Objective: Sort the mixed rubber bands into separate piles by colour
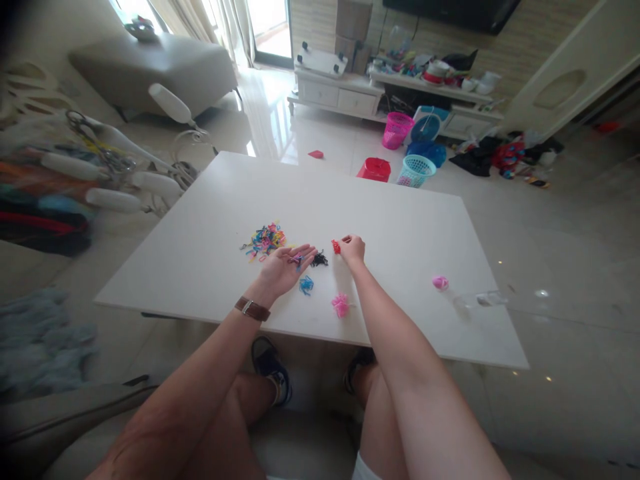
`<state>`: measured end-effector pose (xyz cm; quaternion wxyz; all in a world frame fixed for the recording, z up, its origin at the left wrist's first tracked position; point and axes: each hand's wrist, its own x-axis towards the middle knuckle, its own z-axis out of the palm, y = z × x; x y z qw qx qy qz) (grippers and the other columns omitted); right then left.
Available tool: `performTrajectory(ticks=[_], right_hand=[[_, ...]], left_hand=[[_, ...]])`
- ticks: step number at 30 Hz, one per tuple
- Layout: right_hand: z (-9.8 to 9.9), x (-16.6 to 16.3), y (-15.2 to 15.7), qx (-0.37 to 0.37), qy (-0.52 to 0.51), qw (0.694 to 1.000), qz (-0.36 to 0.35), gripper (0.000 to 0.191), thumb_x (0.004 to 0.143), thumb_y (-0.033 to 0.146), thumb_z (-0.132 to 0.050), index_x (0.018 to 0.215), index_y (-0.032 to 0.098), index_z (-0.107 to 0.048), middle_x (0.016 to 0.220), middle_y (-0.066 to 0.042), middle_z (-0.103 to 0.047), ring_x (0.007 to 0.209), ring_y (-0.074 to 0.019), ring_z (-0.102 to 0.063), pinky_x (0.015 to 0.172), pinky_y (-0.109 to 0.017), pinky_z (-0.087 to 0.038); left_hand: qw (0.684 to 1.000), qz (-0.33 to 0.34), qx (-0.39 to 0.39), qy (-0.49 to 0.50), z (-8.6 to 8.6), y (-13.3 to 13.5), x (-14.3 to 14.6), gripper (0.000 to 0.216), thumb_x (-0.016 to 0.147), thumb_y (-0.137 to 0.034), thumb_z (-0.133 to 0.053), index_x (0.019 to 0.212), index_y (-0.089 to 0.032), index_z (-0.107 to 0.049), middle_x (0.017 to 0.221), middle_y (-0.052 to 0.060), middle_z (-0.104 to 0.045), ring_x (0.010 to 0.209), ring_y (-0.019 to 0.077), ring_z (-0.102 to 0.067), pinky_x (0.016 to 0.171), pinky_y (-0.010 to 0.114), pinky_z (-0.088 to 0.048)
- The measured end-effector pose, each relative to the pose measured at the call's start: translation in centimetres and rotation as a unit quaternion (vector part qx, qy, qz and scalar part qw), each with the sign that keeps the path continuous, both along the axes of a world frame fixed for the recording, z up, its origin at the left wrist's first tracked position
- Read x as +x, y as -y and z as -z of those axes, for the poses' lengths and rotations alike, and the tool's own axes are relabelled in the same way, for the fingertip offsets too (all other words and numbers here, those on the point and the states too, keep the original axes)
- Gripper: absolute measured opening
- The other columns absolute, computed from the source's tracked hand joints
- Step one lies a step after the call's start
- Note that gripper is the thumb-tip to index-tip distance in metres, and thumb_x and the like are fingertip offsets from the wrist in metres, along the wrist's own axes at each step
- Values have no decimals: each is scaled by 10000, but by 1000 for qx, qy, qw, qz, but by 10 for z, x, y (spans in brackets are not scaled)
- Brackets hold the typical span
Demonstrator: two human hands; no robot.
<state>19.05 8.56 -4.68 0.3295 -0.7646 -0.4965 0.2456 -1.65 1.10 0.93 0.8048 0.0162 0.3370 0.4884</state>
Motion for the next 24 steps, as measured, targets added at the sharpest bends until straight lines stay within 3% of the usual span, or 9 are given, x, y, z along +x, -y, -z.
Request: performTrajectory(ticks=[4, 9, 12, 17, 24], right_hand=[[-27, -6, 20, 57, -10, 998, -33, 143, 762, 325, -678, 784, 184, -665, 743, -40, -689, 703, -179, -614, 716, -309, -488], [-76, -20, 75, 131, -40, 952, -273, 102, 803, 228, -650, 868, 182, -715, 804, -21, -677, 720, -147, -613, 701, -276, -495], [-78, -28, 98, 142, -23, 910, -388, 194, 759, 77, -638, 881, 194, -736, 912, -29, -664, 709, -119, -581, 696, -259, -491], [-62, -30, 105, 176, -15, 896, -407, 188, 783, 39, -620, 813, 196, -721, 921, -37, -656, 725, -127, -572, 700, -266, -487], [-76, -28, 103, 170, -99, 912, -359, 100, 805, 117, -622, 793, 189, -692, 777, -9, -684, 684, -136, -599, 681, -271, -485]], left_hand=[[1000, 7, 0, 17, -2, 4, 8, 392, 889, -205, -442, 1165, -44, -669, 1109, 231, -722, 1081, 271, -716, 847, 331, -611], [999, -33, 8, 17, -3, 7, 23, 365, 887, -192, -448, 1124, -46, -684, 1060, 211, -733, 1034, 252, -719, 853, 331, -598], [999, -35, 19, 6, -3, 10, 32, 339, 852, -148, -479, 1084, -34, -697, 1024, 193, -743, 999, 233, -715, 880, 320, -575], [999, -42, 22, -13, -2, 15, 40, 362, 771, -16, -495, 1077, -41, -687, 1018, 160, -752, 1007, 195, -706, 956, 297, -529], [999, -28, 34, -23, -8, 18, 42, 379, 744, 29, -481, 1048, -62, -689, 1086, 164, -737, 1056, 210, -698, 1000, 326, -517]])
